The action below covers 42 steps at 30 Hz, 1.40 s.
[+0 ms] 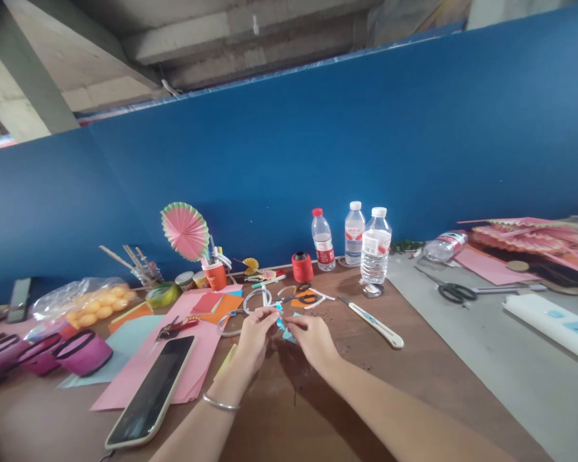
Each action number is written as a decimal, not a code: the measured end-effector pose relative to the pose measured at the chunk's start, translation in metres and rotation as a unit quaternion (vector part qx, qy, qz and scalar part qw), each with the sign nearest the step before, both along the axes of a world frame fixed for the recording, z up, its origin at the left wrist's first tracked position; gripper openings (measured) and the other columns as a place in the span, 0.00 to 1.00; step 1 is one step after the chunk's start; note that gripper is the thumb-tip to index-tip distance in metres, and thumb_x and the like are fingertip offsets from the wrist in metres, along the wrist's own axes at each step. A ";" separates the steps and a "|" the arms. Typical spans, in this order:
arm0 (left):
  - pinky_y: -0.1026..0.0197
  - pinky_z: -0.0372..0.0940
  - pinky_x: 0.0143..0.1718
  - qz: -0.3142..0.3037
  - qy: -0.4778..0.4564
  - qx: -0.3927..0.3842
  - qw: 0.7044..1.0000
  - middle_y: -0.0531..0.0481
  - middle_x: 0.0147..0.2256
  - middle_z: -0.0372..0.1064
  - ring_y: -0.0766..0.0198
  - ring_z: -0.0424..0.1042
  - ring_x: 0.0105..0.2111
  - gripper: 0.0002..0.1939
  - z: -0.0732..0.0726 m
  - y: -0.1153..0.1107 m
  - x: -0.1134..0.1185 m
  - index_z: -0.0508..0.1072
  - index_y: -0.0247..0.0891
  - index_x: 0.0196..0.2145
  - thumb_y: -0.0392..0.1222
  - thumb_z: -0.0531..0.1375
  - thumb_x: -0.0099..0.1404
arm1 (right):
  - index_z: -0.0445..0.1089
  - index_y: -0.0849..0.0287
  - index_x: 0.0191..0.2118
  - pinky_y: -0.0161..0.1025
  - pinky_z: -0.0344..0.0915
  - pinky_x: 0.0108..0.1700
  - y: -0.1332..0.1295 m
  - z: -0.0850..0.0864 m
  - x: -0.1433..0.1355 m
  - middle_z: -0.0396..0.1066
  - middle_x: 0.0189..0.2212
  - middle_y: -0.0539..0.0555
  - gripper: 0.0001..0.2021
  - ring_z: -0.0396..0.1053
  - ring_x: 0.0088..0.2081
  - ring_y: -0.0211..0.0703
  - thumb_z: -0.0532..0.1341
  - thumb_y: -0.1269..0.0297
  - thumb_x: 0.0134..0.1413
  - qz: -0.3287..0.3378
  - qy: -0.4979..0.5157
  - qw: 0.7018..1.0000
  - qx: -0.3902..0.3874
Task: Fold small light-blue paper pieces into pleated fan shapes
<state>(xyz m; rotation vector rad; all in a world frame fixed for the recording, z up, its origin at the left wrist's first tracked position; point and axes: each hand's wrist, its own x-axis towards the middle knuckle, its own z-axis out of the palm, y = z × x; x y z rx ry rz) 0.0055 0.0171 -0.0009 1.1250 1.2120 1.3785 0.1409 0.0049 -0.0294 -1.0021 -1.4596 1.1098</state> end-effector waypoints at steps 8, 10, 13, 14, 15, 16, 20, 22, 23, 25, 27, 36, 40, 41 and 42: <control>0.72 0.54 0.20 -0.022 0.021 -0.003 1.000 0.55 0.20 0.62 0.75 0.59 0.18 0.13 0.000 -0.001 0.001 0.70 0.32 0.26 0.42 0.63 0.44 | 0.68 0.59 0.44 0.39 0.58 0.46 0.003 -0.003 0.002 0.67 0.42 0.52 0.17 0.64 0.43 0.45 0.53 0.64 0.48 -0.016 0.019 0.999 0.025; 0.72 0.53 0.19 -0.026 0.020 -0.008 0.999 0.55 0.19 0.62 0.75 0.58 0.17 0.12 -0.001 -0.002 0.001 0.70 0.32 0.26 0.43 0.63 0.44 | 0.67 0.59 0.45 0.39 0.58 0.46 0.004 -0.003 0.002 0.66 0.42 0.52 0.17 0.64 0.43 0.45 0.54 0.65 0.47 -0.027 0.014 0.999 0.029; 0.71 0.51 0.18 -0.038 0.020 -0.019 0.999 0.54 0.19 0.62 0.75 0.58 0.17 0.13 -0.002 -0.002 0.001 0.69 0.31 0.26 0.43 0.63 0.44 | 0.66 0.58 0.46 0.38 0.61 0.41 0.005 -0.004 0.001 0.69 0.36 0.51 0.18 0.67 0.36 0.44 0.55 0.63 0.47 -0.024 0.006 0.999 0.028; 0.71 0.51 0.18 -0.043 0.019 -0.021 0.999 0.54 0.19 0.62 0.75 0.58 0.17 0.12 -0.002 -0.003 0.002 0.69 0.31 0.25 0.43 0.63 0.44 | 0.66 0.57 0.46 0.38 0.61 0.41 0.005 -0.004 0.000 0.69 0.36 0.51 0.18 0.67 0.36 0.43 0.55 0.63 0.47 -0.019 0.010 0.999 0.030; 0.71 0.52 0.19 -0.048 0.018 -0.025 0.998 0.54 0.19 0.62 0.74 0.58 0.17 0.12 -0.002 -0.003 0.002 0.69 0.31 0.25 0.43 0.63 0.44 | 0.66 0.58 0.46 0.38 0.61 0.41 0.005 -0.005 0.000 0.69 0.36 0.51 0.18 0.67 0.36 0.43 0.55 0.63 0.46 -0.013 0.018 0.999 0.035; 0.71 0.52 0.19 -0.054 0.017 -0.031 0.998 0.54 0.19 0.62 0.74 0.59 0.18 0.12 -0.002 -0.003 0.002 0.69 0.32 0.25 0.42 0.63 0.44 | 0.66 0.58 0.46 0.37 0.61 0.42 0.005 -0.005 -0.001 0.68 0.38 0.52 0.18 0.66 0.38 0.43 0.56 0.63 0.46 -0.009 0.030 0.999 0.041; 0.71 0.56 0.23 -0.084 0.032 -0.042 0.995 0.54 0.21 0.63 0.73 0.60 0.21 0.11 -0.004 -0.003 0.002 0.68 0.33 0.25 0.42 0.62 0.46 | 0.67 0.60 0.44 0.37 0.60 0.45 0.005 -0.005 -0.002 0.67 0.41 0.54 0.16 0.64 0.42 0.42 0.56 0.63 0.47 -0.015 0.059 0.997 0.047; 0.70 0.56 0.24 -0.097 0.050 -0.029 0.994 0.54 0.22 0.63 0.73 0.61 0.22 0.11 -0.005 -0.004 0.003 0.68 0.33 0.26 0.43 0.62 0.47 | 0.68 0.61 0.42 0.38 0.60 0.46 0.005 -0.004 -0.001 0.67 0.40 0.54 0.15 0.65 0.42 0.42 0.56 0.63 0.47 -0.032 0.057 0.997 0.043; 0.70 0.57 0.24 -0.100 0.057 -0.023 0.993 0.53 0.23 0.63 0.73 0.61 0.22 0.11 -0.006 -0.004 0.003 0.68 0.33 0.27 0.43 0.62 0.48 | 0.69 0.61 0.41 0.38 0.61 0.45 0.005 -0.003 -0.001 0.68 0.39 0.54 0.15 0.65 0.42 0.43 0.56 0.63 0.47 -0.040 0.056 0.997 0.041; 0.70 0.57 0.24 -0.103 0.062 -0.014 0.993 0.53 0.24 0.63 0.73 0.61 0.23 0.12 -0.007 -0.004 0.005 0.68 0.33 0.28 0.44 0.61 0.48 | 0.70 0.62 0.39 0.39 0.61 0.44 0.005 -0.002 0.000 0.68 0.38 0.54 0.14 0.66 0.40 0.43 0.56 0.63 0.46 -0.054 0.056 0.996 0.038; 0.71 0.56 0.23 -0.102 0.065 -0.008 0.993 0.53 0.23 0.62 0.73 0.60 0.22 0.13 -0.008 -0.005 0.006 0.68 0.33 0.28 0.45 0.62 0.47 | 0.70 0.62 0.38 0.39 0.62 0.44 0.005 -0.002 0.000 0.69 0.37 0.54 0.14 0.66 0.39 0.43 0.56 0.63 0.46 -0.060 0.058 0.996 0.036; 0.70 0.57 0.24 -0.104 0.135 0.023 0.985 0.52 0.23 0.65 0.72 0.62 0.22 0.13 -0.016 -0.002 0.006 0.69 0.33 0.28 0.46 0.60 0.49 | 0.70 0.63 0.35 0.36 0.63 0.38 0.010 -0.008 0.001 0.69 0.34 0.55 0.12 0.67 0.35 0.42 0.55 0.63 0.46 -0.076 0.057 0.995 0.034; 0.70 0.56 0.23 -0.101 0.179 0.031 0.978 0.52 0.23 0.64 0.72 0.60 0.21 0.13 -0.014 -0.002 0.005 0.70 0.33 0.29 0.47 0.59 0.51 | 0.70 0.62 0.33 0.35 0.62 0.37 0.010 -0.007 0.002 0.69 0.33 0.54 0.11 0.67 0.33 0.41 0.54 0.65 0.46 -0.079 0.027 0.995 0.049; 0.70 0.57 0.23 -0.100 0.183 0.031 0.977 0.52 0.23 0.64 0.72 0.60 0.21 0.13 -0.014 -0.002 0.005 0.70 0.33 0.29 0.47 0.59 0.51 | 0.69 0.62 0.33 0.34 0.62 0.37 0.009 -0.006 0.002 0.69 0.32 0.54 0.11 0.67 0.33 0.41 0.53 0.65 0.46 -0.078 0.019 0.995 0.052; 0.70 0.57 0.23 -0.099 0.185 0.030 0.977 0.52 0.23 0.63 0.72 0.60 0.21 0.13 -0.013 -0.002 0.005 0.69 0.33 0.29 0.47 0.59 0.51 | 0.69 0.62 0.33 0.34 0.62 0.37 0.009 -0.005 0.002 0.69 0.32 0.53 0.10 0.66 0.33 0.40 0.53 0.65 0.46 -0.077 0.013 0.995 0.054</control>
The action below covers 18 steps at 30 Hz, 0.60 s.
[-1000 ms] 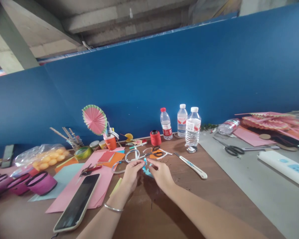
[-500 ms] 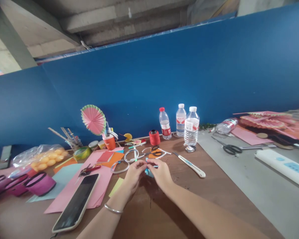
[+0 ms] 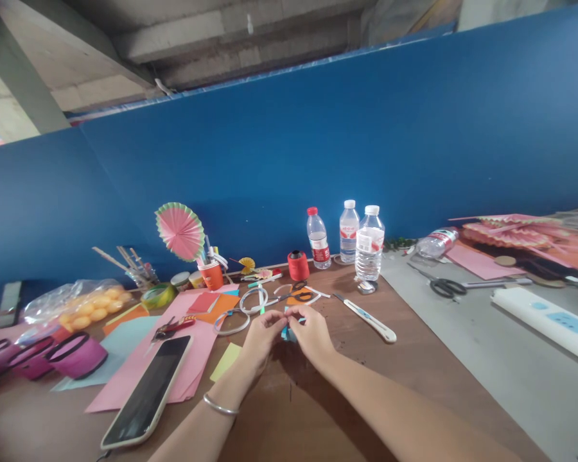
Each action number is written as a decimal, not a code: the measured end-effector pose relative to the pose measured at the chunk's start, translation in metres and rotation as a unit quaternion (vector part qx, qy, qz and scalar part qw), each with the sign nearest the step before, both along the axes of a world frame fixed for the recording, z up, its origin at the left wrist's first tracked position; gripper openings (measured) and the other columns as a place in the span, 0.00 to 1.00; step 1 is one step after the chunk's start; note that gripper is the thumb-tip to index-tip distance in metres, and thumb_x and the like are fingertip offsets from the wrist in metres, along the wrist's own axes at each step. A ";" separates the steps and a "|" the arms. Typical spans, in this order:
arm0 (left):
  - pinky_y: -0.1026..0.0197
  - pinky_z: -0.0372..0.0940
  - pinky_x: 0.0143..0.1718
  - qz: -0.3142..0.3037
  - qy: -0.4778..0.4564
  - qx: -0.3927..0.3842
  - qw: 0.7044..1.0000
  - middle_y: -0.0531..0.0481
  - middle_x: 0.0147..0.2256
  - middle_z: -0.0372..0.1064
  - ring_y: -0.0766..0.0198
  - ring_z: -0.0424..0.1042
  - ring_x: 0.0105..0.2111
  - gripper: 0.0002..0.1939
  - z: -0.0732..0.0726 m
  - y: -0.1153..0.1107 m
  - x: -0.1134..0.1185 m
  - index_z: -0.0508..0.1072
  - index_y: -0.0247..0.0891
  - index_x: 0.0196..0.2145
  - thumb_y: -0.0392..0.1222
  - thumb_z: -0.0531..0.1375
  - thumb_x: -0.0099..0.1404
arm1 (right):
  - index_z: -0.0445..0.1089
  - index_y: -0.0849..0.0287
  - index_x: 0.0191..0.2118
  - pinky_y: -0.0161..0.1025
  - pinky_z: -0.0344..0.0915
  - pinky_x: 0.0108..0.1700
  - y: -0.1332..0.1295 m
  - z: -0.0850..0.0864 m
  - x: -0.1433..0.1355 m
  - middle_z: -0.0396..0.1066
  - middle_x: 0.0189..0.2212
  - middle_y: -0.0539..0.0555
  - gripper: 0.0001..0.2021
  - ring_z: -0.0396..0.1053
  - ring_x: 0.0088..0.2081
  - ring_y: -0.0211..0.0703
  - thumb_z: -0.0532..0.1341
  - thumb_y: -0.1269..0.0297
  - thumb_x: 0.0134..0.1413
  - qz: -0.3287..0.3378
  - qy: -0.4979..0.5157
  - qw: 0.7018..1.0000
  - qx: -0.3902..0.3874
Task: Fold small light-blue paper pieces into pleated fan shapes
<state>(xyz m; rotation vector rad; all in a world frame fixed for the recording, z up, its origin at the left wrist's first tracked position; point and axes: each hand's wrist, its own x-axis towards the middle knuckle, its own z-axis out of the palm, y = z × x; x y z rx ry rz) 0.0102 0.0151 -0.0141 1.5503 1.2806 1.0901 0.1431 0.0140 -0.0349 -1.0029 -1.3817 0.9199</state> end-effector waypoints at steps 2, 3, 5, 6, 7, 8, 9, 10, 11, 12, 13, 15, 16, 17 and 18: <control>0.70 0.58 0.23 0.001 -0.004 -0.004 1.000 0.52 0.23 0.63 0.71 0.61 0.22 0.13 0.000 0.000 0.000 0.69 0.33 0.29 0.48 0.59 0.51 | 0.69 0.62 0.33 0.34 0.61 0.37 0.000 0.001 0.001 0.69 0.32 0.53 0.11 0.66 0.34 0.41 0.53 0.65 0.47 0.000 -0.007 1.000 -0.002; 0.70 0.59 0.23 0.000 -0.007 -0.008 1.000 0.52 0.24 0.63 0.71 0.61 0.23 0.14 0.000 0.000 0.000 0.69 0.33 0.29 0.48 0.59 0.51 | 0.69 0.62 0.34 0.34 0.61 0.38 0.001 0.001 0.001 0.69 0.32 0.54 0.11 0.66 0.34 0.41 0.53 0.64 0.47 -0.001 -0.008 1.000 -0.004; 0.69 0.60 0.24 0.000 -0.007 -0.016 1.000 0.52 0.24 0.63 0.70 0.62 0.24 0.14 -0.001 0.000 0.000 0.69 0.34 0.29 0.49 0.59 0.50 | 0.69 0.63 0.34 0.35 0.61 0.38 0.002 0.000 0.001 0.69 0.33 0.54 0.12 0.66 0.35 0.42 0.53 0.64 0.47 0.003 -0.009 1.000 -0.008; 0.69 0.60 0.24 0.000 -0.004 -0.018 1.000 0.52 0.24 0.62 0.70 0.62 0.24 0.14 -0.001 0.000 -0.001 0.69 0.34 0.29 0.49 0.59 0.50 | 0.69 0.63 0.34 0.35 0.61 0.39 0.003 -0.001 0.001 0.69 0.33 0.54 0.12 0.66 0.36 0.42 0.53 0.64 0.47 0.006 -0.010 1.000 -0.008; 0.69 0.60 0.24 0.000 0.001 -0.018 1.000 0.52 0.24 0.62 0.70 0.62 0.24 0.15 -0.001 0.001 -0.001 0.69 0.34 0.29 0.49 0.59 0.51 | 0.70 0.63 0.34 0.35 0.61 0.39 0.003 -0.002 0.000 0.69 0.33 0.54 0.12 0.66 0.36 0.42 0.53 0.64 0.47 0.008 -0.012 1.000 -0.007; 0.69 0.60 0.23 -0.001 0.006 -0.016 1.000 0.52 0.24 0.62 0.70 0.62 0.23 0.15 -0.002 0.002 -0.002 0.69 0.34 0.29 0.50 0.58 0.51 | 0.70 0.63 0.34 0.35 0.61 0.39 0.003 -0.002 0.000 0.69 0.33 0.54 0.12 0.65 0.37 0.42 0.53 0.65 0.47 0.010 -0.014 1.000 -0.004; 0.69 0.60 0.23 -0.002 0.010 -0.013 1.000 0.52 0.23 0.62 0.70 0.62 0.23 0.15 -0.003 0.002 -0.003 0.69 0.34 0.29 0.50 0.58 0.51 | 0.69 0.62 0.34 0.35 0.61 0.39 0.003 -0.003 0.000 0.68 0.34 0.54 0.12 0.65 0.37 0.42 0.52 0.65 0.46 0.010 -0.016 1.000 0.000; 0.69 0.60 0.23 -0.002 0.011 -0.009 1.000 0.53 0.23 0.62 0.70 0.62 0.23 0.15 -0.003 0.003 -0.004 0.69 0.34 0.29 0.50 0.58 0.51 | 0.69 0.62 0.35 0.35 0.61 0.38 0.003 -0.003 -0.001 0.68 0.34 0.53 0.11 0.65 0.36 0.41 0.52 0.66 0.46 0.010 -0.017 1.000 0.004; 0.69 0.60 0.23 -0.001 0.010 -0.007 1.000 0.53 0.23 0.62 0.70 0.62 0.22 0.15 -0.004 0.004 -0.004 0.69 0.34 0.29 0.49 0.58 0.51 | 0.68 0.61 0.35 0.34 0.61 0.38 0.003 -0.003 -0.001 0.68 0.34 0.53 0.11 0.65 0.36 0.40 0.52 0.66 0.46 0.011 -0.019 1.000 0.009; 0.69 0.60 0.23 -0.001 0.008 -0.008 1.000 0.53 0.22 0.62 0.71 0.62 0.22 0.14 -0.005 0.005 -0.005 0.69 0.33 0.28 0.49 0.58 0.51 | 0.67 0.61 0.36 0.34 0.60 0.37 0.002 -0.002 -0.001 0.68 0.33 0.52 0.11 0.65 0.35 0.39 0.52 0.67 0.46 0.011 -0.021 1.000 0.013; 0.69 0.60 0.23 0.000 0.005 -0.010 1.000 0.53 0.22 0.62 0.71 0.62 0.22 0.14 -0.006 0.006 -0.005 0.69 0.33 0.28 0.49 0.58 0.51 | 0.65 0.60 0.37 0.33 0.60 0.36 0.001 -0.002 -0.001 0.68 0.32 0.51 0.11 0.65 0.33 0.38 0.52 0.68 0.45 0.011 -0.024 1.000 0.017; 0.69 0.60 0.23 0.002 0.000 -0.013 1.000 0.53 0.22 0.62 0.70 0.62 0.22 0.14 -0.006 0.008 -0.006 0.69 0.33 0.28 0.49 0.58 0.51 | 0.63 0.60 0.38 0.32 0.59 0.35 -0.001 0.000 0.000 0.67 0.31 0.50 0.12 0.65 0.32 0.37 0.52 0.69 0.45 0.008 -0.032 0.999 0.026; 0.69 0.60 0.22 0.002 0.000 -0.013 1.000 0.53 0.22 0.62 0.71 0.62 0.22 0.14 -0.006 0.008 -0.006 0.69 0.33 0.28 0.49 0.58 0.51 | 0.62 0.59 0.38 0.32 0.59 0.35 -0.002 0.001 0.000 0.67 0.31 0.50 0.11 0.64 0.32 0.37 0.52 0.69 0.45 0.006 -0.037 0.999 0.030; 0.70 0.60 0.22 0.003 0.002 -0.012 1.000 0.53 0.22 0.62 0.71 0.62 0.22 0.14 -0.006 0.008 -0.006 0.69 0.33 0.28 0.49 0.58 0.51 | 0.62 0.59 0.38 0.32 0.58 0.34 -0.002 0.002 0.000 0.67 0.31 0.50 0.11 0.64 0.33 0.37 0.52 0.69 0.45 0.003 -0.041 0.999 0.033; 0.70 0.60 0.22 0.005 0.004 -0.011 1.000 0.53 0.22 0.62 0.71 0.62 0.22 0.14 -0.005 0.007 -0.006 0.69 0.33 0.28 0.49 0.57 0.52 | 0.61 0.59 0.38 0.32 0.58 0.34 -0.003 0.002 0.001 0.66 0.31 0.49 0.11 0.64 0.33 0.37 0.51 0.69 0.45 0.001 -0.046 0.998 0.035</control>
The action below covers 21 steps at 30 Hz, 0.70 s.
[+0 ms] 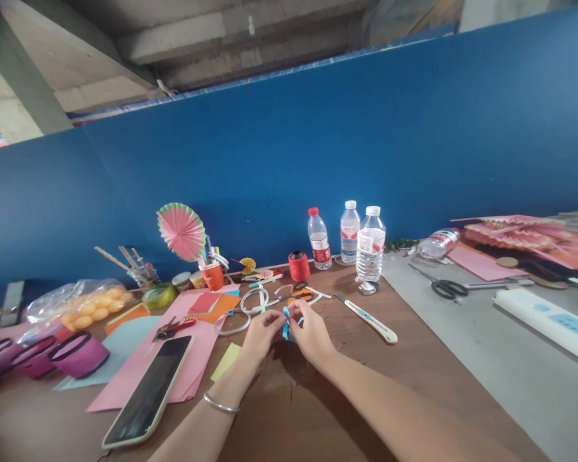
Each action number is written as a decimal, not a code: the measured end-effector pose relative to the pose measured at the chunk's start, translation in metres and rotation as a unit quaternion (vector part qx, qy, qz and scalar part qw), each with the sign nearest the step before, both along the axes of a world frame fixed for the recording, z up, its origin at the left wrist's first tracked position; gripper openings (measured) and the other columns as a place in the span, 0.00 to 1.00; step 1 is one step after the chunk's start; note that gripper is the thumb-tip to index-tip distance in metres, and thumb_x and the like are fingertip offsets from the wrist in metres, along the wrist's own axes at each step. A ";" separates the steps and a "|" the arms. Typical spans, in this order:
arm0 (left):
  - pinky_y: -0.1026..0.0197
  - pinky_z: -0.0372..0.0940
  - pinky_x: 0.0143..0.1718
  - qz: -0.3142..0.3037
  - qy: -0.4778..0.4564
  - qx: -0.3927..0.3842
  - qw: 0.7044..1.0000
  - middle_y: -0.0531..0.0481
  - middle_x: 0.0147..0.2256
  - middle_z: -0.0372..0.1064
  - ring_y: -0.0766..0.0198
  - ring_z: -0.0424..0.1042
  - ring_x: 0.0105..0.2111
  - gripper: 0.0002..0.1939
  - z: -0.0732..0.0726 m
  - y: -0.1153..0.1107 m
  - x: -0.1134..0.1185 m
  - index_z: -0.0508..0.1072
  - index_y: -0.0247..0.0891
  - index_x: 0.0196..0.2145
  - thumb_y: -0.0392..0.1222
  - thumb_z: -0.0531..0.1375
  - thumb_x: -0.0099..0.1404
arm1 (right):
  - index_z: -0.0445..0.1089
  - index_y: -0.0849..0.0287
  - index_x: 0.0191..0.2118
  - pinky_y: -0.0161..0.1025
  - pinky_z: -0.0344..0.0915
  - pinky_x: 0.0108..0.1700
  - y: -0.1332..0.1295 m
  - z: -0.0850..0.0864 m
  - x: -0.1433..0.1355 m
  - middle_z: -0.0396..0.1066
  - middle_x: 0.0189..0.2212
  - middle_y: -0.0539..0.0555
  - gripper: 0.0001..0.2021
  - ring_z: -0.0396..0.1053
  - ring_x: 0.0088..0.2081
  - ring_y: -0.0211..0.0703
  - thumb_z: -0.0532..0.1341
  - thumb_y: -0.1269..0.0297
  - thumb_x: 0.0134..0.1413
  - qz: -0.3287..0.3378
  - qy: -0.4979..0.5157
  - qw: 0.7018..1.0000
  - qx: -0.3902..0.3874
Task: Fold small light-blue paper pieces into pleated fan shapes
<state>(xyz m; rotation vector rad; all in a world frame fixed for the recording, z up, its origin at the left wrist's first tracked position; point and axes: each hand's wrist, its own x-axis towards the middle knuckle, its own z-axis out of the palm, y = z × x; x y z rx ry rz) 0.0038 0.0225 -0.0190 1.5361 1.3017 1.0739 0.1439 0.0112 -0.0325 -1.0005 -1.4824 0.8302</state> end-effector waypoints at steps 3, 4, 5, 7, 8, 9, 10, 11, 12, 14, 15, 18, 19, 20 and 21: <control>0.70 0.60 0.20 0.005 0.009 0.001 1.000 0.53 0.22 0.61 0.71 0.61 0.21 0.13 0.004 -0.002 0.001 0.69 0.34 0.28 0.48 0.58 0.51 | 0.61 0.58 0.38 0.32 0.57 0.34 0.000 0.001 0.001 0.66 0.31 0.49 0.10 0.64 0.33 0.36 0.51 0.68 0.45 0.000 -0.008 1.000 0.002; 0.70 0.60 0.20 0.007 0.011 0.000 1.000 0.54 0.22 0.61 0.71 0.61 0.21 0.13 0.006 -0.003 0.002 0.68 0.34 0.28 0.47 0.58 0.51 | 0.61 0.58 0.37 0.32 0.57 0.34 0.000 0.001 0.001 0.66 0.31 0.49 0.10 0.64 0.33 0.36 0.51 0.68 0.45 0.000 -0.009 1.000 0.003; 0.70 0.60 0.20 0.007 0.011 -0.001 1.000 0.54 0.21 0.61 0.71 0.61 0.20 0.13 0.007 -0.004 0.003 0.68 0.33 0.28 0.47 0.58 0.51 | 0.61 0.58 0.37 0.32 0.57 0.34 0.000 0.000 0.000 0.66 0.31 0.49 0.10 0.64 0.33 0.37 0.51 0.69 0.45 0.001 -0.008 1.000 0.005; 0.70 0.60 0.18 0.007 0.008 -0.004 1.000 0.54 0.20 0.61 0.72 0.61 0.19 0.12 0.009 -0.005 0.004 0.68 0.33 0.28 0.46 0.59 0.50 | 0.61 0.58 0.37 0.32 0.57 0.35 0.000 0.000 0.000 0.66 0.32 0.49 0.10 0.64 0.33 0.37 0.51 0.69 0.45 0.000 -0.006 1.000 0.010; 0.70 0.59 0.18 0.006 0.007 -0.005 1.000 0.54 0.20 0.61 0.72 0.61 0.19 0.12 0.010 -0.005 0.005 0.68 0.33 0.28 0.45 0.59 0.50 | 0.61 0.58 0.37 0.32 0.57 0.35 0.000 0.000 0.000 0.66 0.32 0.49 0.10 0.64 0.33 0.37 0.51 0.69 0.45 -0.001 -0.006 1.000 0.012; 0.71 0.59 0.17 0.005 0.007 -0.005 1.000 0.54 0.20 0.61 0.72 0.61 0.19 0.12 0.011 -0.005 0.006 0.68 0.32 0.28 0.44 0.59 0.49 | 0.61 0.59 0.37 0.33 0.57 0.35 0.000 0.001 0.000 0.66 0.32 0.50 0.10 0.64 0.33 0.37 0.51 0.69 0.45 -0.001 -0.005 1.000 0.014; 0.71 0.58 0.17 0.005 0.009 -0.002 1.000 0.54 0.19 0.60 0.72 0.61 0.18 0.11 0.011 -0.005 0.006 0.68 0.32 0.28 0.44 0.59 0.49 | 0.61 0.59 0.37 0.33 0.58 0.35 -0.001 0.001 0.000 0.67 0.31 0.50 0.11 0.64 0.32 0.37 0.51 0.69 0.45 -0.002 -0.004 1.000 0.015; 0.71 0.58 0.16 0.005 0.013 0.001 1.000 0.54 0.19 0.60 0.72 0.61 0.18 0.11 0.011 -0.005 0.006 0.68 0.32 0.29 0.43 0.59 0.49 | 0.62 0.59 0.37 0.33 0.58 0.35 -0.001 0.001 0.001 0.67 0.31 0.50 0.11 0.64 0.32 0.38 0.51 0.69 0.44 -0.003 -0.004 1.000 0.016; 0.71 0.57 0.15 0.006 0.018 0.004 1.000 0.54 0.19 0.60 0.72 0.60 0.17 0.11 0.011 -0.005 0.006 0.68 0.32 0.29 0.43 0.59 0.49 | 0.62 0.59 0.37 0.33 0.58 0.36 -0.001 0.001 0.001 0.67 0.31 0.51 0.11 0.64 0.32 0.38 0.51 0.69 0.44 -0.004 -0.005 1.000 0.018; 0.71 0.56 0.15 0.006 0.025 0.006 1.000 0.54 0.19 0.61 0.73 0.60 0.16 0.12 0.010 -0.004 0.005 0.68 0.32 0.30 0.42 0.59 0.50 | 0.62 0.60 0.37 0.34 0.58 0.36 -0.001 0.001 0.001 0.67 0.31 0.51 0.11 0.64 0.32 0.38 0.50 0.69 0.44 -0.005 -0.006 1.000 0.023; 0.72 0.56 0.14 0.006 0.025 0.006 1.000 0.53 0.20 0.61 0.72 0.60 0.17 0.12 0.011 -0.005 0.005 0.69 0.32 0.31 0.42 0.59 0.49 | 0.62 0.60 0.37 0.34 0.58 0.36 -0.001 0.001 0.000 0.67 0.31 0.51 0.11 0.64 0.32 0.38 0.51 0.68 0.44 -0.006 -0.007 1.000 0.024; 0.72 0.55 0.14 0.005 0.014 -0.005 1.000 0.52 0.22 0.64 0.71 0.62 0.18 0.14 0.012 -0.006 0.006 0.68 0.32 0.33 0.41 0.60 0.49 | 0.62 0.59 0.37 0.33 0.58 0.35 -0.001 0.000 0.000 0.67 0.31 0.50 0.11 0.64 0.31 0.38 0.51 0.68 0.44 -0.006 -0.012 1.000 0.022; 0.72 0.55 0.14 0.004 0.010 -0.011 1.000 0.51 0.22 0.64 0.71 0.62 0.18 0.14 0.013 -0.006 0.007 0.68 0.32 0.34 0.40 0.60 0.48 | 0.62 0.59 0.37 0.33 0.58 0.35 -0.001 0.000 0.000 0.67 0.31 0.50 0.11 0.64 0.31 0.37 0.52 0.68 0.44 -0.008 -0.013 1.000 0.022; 0.72 0.55 0.14 0.003 0.007 -0.016 1.000 0.51 0.21 0.64 0.71 0.62 0.18 0.15 0.014 -0.006 0.007 0.68 0.32 0.35 0.40 0.60 0.48 | 0.62 0.59 0.37 0.32 0.58 0.35 -0.001 0.000 0.000 0.67 0.31 0.49 0.11 0.64 0.31 0.37 0.52 0.68 0.44 -0.007 -0.014 1.000 0.023; 0.72 0.55 0.14 0.002 0.005 -0.021 1.000 0.52 0.21 0.64 0.71 0.62 0.17 0.15 0.014 -0.007 0.008 0.68 0.32 0.35 0.40 0.60 0.48 | 0.62 0.58 0.37 0.32 0.58 0.34 -0.002 0.000 0.000 0.67 0.31 0.49 0.11 0.64 0.31 0.36 0.52 0.68 0.44 -0.006 -0.015 1.000 0.024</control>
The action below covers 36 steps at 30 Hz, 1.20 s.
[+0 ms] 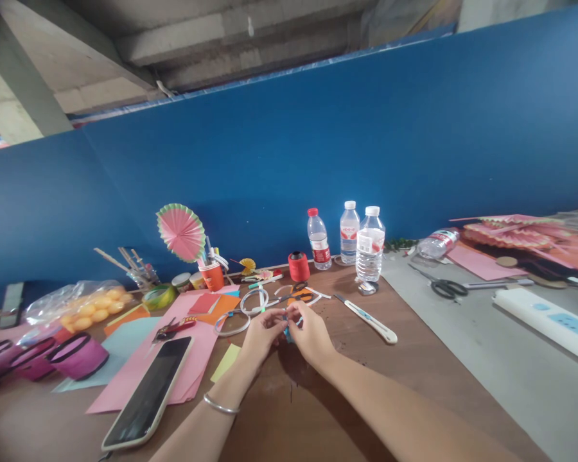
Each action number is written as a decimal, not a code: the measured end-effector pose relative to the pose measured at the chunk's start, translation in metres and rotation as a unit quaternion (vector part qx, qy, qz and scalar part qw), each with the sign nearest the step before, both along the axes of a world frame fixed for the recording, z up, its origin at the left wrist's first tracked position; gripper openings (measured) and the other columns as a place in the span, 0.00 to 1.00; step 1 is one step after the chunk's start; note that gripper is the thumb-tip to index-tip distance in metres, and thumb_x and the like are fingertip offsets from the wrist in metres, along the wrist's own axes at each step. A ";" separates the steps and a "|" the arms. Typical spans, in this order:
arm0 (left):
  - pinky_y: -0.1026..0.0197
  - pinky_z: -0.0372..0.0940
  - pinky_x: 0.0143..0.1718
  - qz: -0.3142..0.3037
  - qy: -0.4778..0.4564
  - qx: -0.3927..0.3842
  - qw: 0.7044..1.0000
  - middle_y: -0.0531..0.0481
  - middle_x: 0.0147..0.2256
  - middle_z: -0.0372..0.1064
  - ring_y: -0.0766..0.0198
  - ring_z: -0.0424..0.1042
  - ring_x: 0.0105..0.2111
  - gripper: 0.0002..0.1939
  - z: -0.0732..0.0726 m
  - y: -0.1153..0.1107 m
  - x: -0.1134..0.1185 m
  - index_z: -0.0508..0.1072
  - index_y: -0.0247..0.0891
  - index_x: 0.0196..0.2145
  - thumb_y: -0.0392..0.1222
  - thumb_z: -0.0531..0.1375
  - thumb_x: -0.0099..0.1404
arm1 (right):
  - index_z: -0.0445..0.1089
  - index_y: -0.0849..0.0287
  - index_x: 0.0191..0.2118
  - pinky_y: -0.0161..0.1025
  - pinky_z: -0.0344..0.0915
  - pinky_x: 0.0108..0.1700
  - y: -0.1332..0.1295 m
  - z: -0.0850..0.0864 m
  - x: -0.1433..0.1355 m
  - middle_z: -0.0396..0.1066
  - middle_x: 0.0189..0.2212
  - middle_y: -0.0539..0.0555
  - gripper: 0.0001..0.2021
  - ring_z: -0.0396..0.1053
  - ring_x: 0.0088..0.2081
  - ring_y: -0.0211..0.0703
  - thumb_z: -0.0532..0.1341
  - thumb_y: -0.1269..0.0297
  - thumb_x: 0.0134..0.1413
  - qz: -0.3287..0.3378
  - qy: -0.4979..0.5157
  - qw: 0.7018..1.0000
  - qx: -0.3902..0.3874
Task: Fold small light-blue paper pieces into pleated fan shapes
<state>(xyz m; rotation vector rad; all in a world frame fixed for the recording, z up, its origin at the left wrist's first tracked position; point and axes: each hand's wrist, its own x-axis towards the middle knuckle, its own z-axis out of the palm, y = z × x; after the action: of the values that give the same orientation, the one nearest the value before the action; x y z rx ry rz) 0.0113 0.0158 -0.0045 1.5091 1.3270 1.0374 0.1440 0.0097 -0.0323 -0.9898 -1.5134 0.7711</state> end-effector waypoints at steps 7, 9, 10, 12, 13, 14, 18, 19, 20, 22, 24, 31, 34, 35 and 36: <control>0.72 0.55 0.14 0.001 0.011 -0.002 1.000 0.51 0.22 0.65 0.71 0.63 0.17 0.16 0.000 0.000 -0.001 0.69 0.32 0.37 0.39 0.59 0.49 | 0.61 0.57 0.37 0.31 0.57 0.34 -0.001 0.000 0.001 0.67 0.30 0.47 0.10 0.64 0.29 0.34 0.51 0.69 0.46 -0.005 -0.017 1.000 -0.002; 0.72 0.55 0.14 0.003 0.020 -0.004 1.000 0.51 0.22 0.65 0.71 0.63 0.17 0.16 0.001 -0.001 -0.001 0.69 0.32 0.37 0.39 0.59 0.49 | 0.61 0.57 0.37 0.31 0.57 0.34 -0.001 0.000 0.001 0.67 0.30 0.47 0.10 0.64 0.29 0.35 0.52 0.69 0.45 -0.006 -0.020 1.000 -0.002; 0.71 0.56 0.15 0.003 0.024 -0.005 1.000 0.51 0.22 0.66 0.71 0.63 0.17 0.16 0.001 -0.002 0.000 0.70 0.32 0.37 0.39 0.59 0.49 | 0.61 0.57 0.37 0.31 0.57 0.34 -0.001 -0.001 0.001 0.67 0.30 0.47 0.10 0.64 0.30 0.35 0.52 0.69 0.45 -0.007 -0.020 1.000 -0.002; 0.71 0.57 0.16 0.005 0.032 -0.008 0.999 0.50 0.22 0.66 0.71 0.63 0.18 0.16 0.002 -0.003 0.001 0.70 0.32 0.38 0.39 0.59 0.49 | 0.61 0.58 0.37 0.31 0.57 0.34 0.000 -0.001 0.001 0.67 0.31 0.48 0.10 0.64 0.30 0.35 0.52 0.69 0.45 -0.007 -0.021 1.000 -0.002; 0.71 0.57 0.16 0.007 0.035 -0.011 0.999 0.50 0.23 0.66 0.71 0.64 0.18 0.16 0.003 -0.004 0.001 0.70 0.32 0.38 0.39 0.59 0.49 | 0.61 0.58 0.37 0.31 0.57 0.34 0.000 -0.001 0.001 0.67 0.31 0.48 0.10 0.64 0.30 0.35 0.52 0.69 0.45 -0.007 -0.021 1.000 -0.002; 0.71 0.58 0.17 0.008 0.039 -0.014 0.999 0.50 0.24 0.67 0.70 0.64 0.19 0.16 0.003 -0.004 0.001 0.70 0.32 0.38 0.39 0.59 0.49 | 0.61 0.58 0.37 0.31 0.58 0.34 0.001 -0.001 0.000 0.67 0.31 0.48 0.10 0.64 0.30 0.35 0.52 0.69 0.45 -0.007 -0.021 1.000 -0.002; 0.70 0.60 0.19 -0.003 0.051 -0.017 0.999 0.47 0.27 0.69 0.68 0.67 0.22 0.16 0.002 -0.004 -0.001 0.71 0.34 0.39 0.42 0.57 0.52 | 0.62 0.58 0.36 0.31 0.58 0.33 0.001 -0.001 0.000 0.67 0.31 0.48 0.09 0.64 0.31 0.36 0.52 0.68 0.46 -0.007 -0.021 1.000 0.001; 0.70 0.60 0.19 -0.007 0.053 -0.014 0.998 0.47 0.28 0.69 0.67 0.67 0.22 0.16 0.001 -0.003 -0.002 0.71 0.34 0.39 0.44 0.56 0.53 | 0.62 0.58 0.36 0.31 0.58 0.34 0.001 -0.001 0.000 0.67 0.30 0.49 0.08 0.65 0.31 0.36 0.51 0.67 0.47 -0.007 -0.018 1.000 0.005; 0.70 0.60 0.19 -0.010 0.055 -0.011 0.998 0.47 0.29 0.69 0.67 0.68 0.23 0.17 0.000 -0.003 -0.003 0.71 0.35 0.39 0.45 0.55 0.54 | 0.62 0.58 0.35 0.31 0.58 0.34 0.000 0.000 0.000 0.67 0.30 0.49 0.08 0.65 0.32 0.36 0.51 0.67 0.47 -0.008 -0.016 1.000 0.009; 0.69 0.61 0.19 -0.014 0.059 -0.004 0.998 0.47 0.28 0.69 0.66 0.68 0.23 0.17 -0.003 -0.001 -0.006 0.71 0.35 0.39 0.47 0.55 0.54 | 0.63 0.59 0.34 0.32 0.59 0.35 0.000 0.000 0.000 0.67 0.30 0.50 0.07 0.65 0.33 0.37 0.50 0.66 0.48 -0.008 -0.013 1.000 0.016; 0.69 0.61 0.19 -0.017 0.061 0.002 0.998 0.48 0.27 0.69 0.66 0.68 0.24 0.16 -0.004 0.001 -0.007 0.71 0.36 0.37 0.47 0.55 0.54 | 0.63 0.59 0.33 0.33 0.59 0.36 0.000 -0.001 0.000 0.67 0.30 0.50 0.07 0.65 0.33 0.38 0.50 0.67 0.47 -0.005 -0.011 1.000 0.018; 0.69 0.61 0.20 -0.009 0.055 -0.028 0.998 0.48 0.29 0.69 0.65 0.69 0.24 0.14 -0.001 0.000 -0.005 0.71 0.36 0.37 0.44 0.55 0.53 | 0.63 0.59 0.34 0.33 0.60 0.38 0.001 -0.002 0.000 0.68 0.31 0.50 0.08 0.66 0.34 0.37 0.51 0.68 0.47 0.015 0.002 1.000 0.016; 0.69 0.61 0.19 0.001 0.052 -0.038 0.998 0.48 0.28 0.69 0.66 0.69 0.23 0.15 0.001 -0.001 -0.003 0.71 0.36 0.37 0.44 0.57 0.52 | 0.63 0.59 0.34 0.33 0.61 0.38 0.001 -0.002 0.000 0.67 0.31 0.51 0.07 0.66 0.34 0.37 0.51 0.68 0.47 0.015 0.005 1.000 0.021; 0.70 0.60 0.19 0.003 0.048 -0.041 0.998 0.48 0.28 0.69 0.66 0.69 0.23 0.15 0.002 -0.002 -0.002 0.71 0.36 0.37 0.44 0.57 0.51 | 0.63 0.59 0.33 0.33 0.61 0.38 0.002 -0.002 0.000 0.68 0.31 0.51 0.07 0.66 0.34 0.37 0.51 0.68 0.47 0.012 0.006 1.000 0.024; 0.70 0.60 0.19 0.002 0.042 -0.045 0.998 0.49 0.27 0.69 0.67 0.69 0.22 0.15 0.002 -0.002 -0.002 0.70 0.36 0.37 0.43 0.57 0.51 | 0.63 0.59 0.33 0.33 0.61 0.38 0.002 -0.002 0.000 0.68 0.31 0.51 0.07 0.66 0.34 0.37 0.51 0.68 0.48 0.009 0.008 1.000 0.027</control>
<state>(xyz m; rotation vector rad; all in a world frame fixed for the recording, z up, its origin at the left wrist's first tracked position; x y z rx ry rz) 0.0093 0.0136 -0.0021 1.4971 1.4157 0.9141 0.1442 0.0114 -0.0344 -0.9291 -1.5246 0.7460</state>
